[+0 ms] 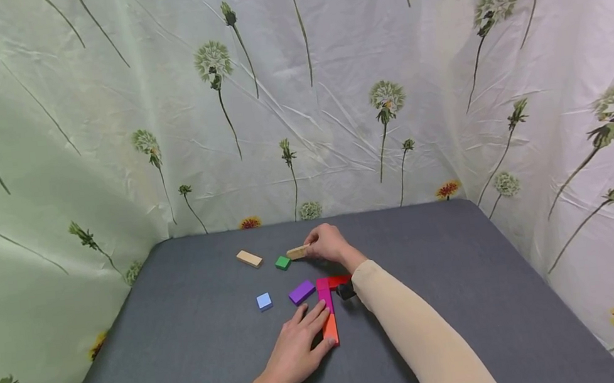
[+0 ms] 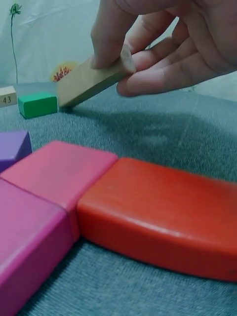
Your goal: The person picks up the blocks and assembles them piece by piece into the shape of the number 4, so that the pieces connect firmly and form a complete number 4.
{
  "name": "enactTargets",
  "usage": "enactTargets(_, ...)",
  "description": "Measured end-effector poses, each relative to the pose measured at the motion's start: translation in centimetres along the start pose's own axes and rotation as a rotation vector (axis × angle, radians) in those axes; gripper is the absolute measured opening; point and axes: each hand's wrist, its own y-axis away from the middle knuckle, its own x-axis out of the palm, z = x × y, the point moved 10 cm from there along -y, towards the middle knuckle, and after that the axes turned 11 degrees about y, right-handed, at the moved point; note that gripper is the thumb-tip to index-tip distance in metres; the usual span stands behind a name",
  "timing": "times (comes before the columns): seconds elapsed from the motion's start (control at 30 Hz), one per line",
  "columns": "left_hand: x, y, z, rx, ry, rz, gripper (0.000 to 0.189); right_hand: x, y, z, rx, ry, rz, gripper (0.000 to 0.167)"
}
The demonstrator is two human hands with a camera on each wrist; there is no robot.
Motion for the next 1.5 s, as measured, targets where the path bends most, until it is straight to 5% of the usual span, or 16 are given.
enactTargets(0.27,0.0,0.0,0.0,0.008,-0.012,-0.006,0.065,-1.6,0.4,0.6,-0.049,-0.070,-0.045,0.019)
enactTargets(0.77,0.0,0.0,0.2,-0.013,-0.006,-0.005,0.065,-1.6,0.8,0.2,-0.091,0.004,0.022,0.034)
enactTargets(1.5,-0.1,0.1,-0.1,0.002,0.000,-0.006,0.064,0.3,1.4,-2.3,0.011,-0.017,0.136,0.029)
